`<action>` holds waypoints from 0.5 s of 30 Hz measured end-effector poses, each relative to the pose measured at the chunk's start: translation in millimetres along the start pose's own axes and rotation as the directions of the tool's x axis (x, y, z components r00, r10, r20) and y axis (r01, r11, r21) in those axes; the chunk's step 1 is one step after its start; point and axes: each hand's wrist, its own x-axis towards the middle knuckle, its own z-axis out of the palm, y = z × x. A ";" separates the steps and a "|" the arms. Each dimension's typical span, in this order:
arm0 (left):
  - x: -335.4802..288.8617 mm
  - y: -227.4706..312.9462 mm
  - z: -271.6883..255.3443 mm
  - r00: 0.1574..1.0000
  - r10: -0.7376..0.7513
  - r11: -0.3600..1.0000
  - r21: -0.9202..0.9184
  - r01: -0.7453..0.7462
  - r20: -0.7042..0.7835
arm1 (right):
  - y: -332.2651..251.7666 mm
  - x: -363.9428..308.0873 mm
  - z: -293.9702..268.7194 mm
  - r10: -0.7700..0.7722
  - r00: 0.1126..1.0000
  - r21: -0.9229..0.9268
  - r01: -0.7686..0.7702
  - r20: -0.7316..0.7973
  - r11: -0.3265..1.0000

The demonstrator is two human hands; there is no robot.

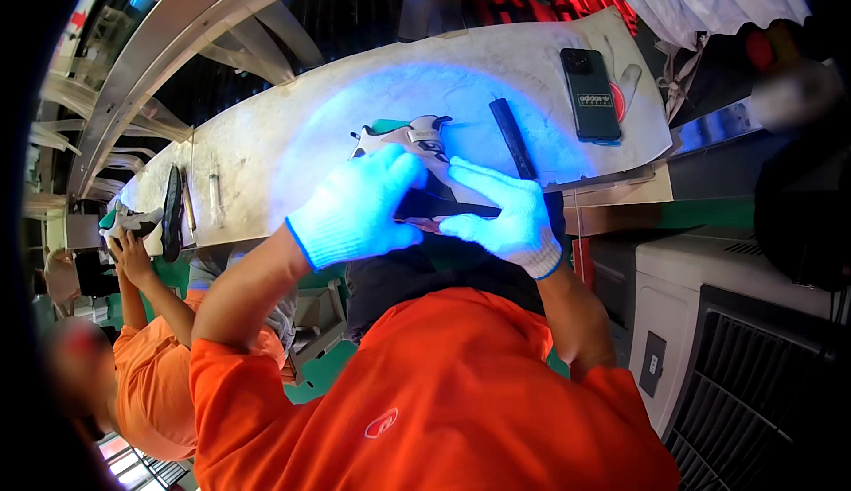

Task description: The person cleans a white and black sneaker using a small black tool and a white cloth. They repeatedly scrub the shoe's upper and sole, then wipe it down with the cloth. The person handles the shoe one at a time, rotating it to access different areas.

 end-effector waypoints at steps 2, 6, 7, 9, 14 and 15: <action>-14.7 -11.1 -5.3 0.999 -0.042 0.993 0.111 0.042 0.000 | -3.7 -1.7 -2.3 0.107 0.993 0.024 -0.108 0.045 0.994; -11.0 2.2 -0.9 0.997 -0.076 0.963 0.258 0.077 -0.013 | -3.1 -0.5 -0.8 0.074 0.997 0.007 -0.074 0.009 0.997; -8.4 0.2 9.6 0.998 0.029 0.958 0.286 -0.011 -0.057 | -4.4 0.5 -1.4 0.084 0.996 0.012 -0.085 0.019 0.996; -5.9 -6.5 24.9 0.950 0.262 0.918 0.348 -0.192 -0.168 | -6.0 -0.6 -0.1 0.101 0.994 0.029 -0.102 0.032 0.994; -1.3 -15.6 19.8 0.983 0.097 0.989 0.121 -0.079 -0.155 | -11.7 3.2 -1.7 0.025 0.999 -0.057 -0.023 0.043 0.998; 0.7 -15.9 17.6 0.989 0.063 0.995 0.088 -0.051 -0.133 | -11.8 4.6 -2.5 -0.007 0.999 -0.095 0.011 0.044 0.995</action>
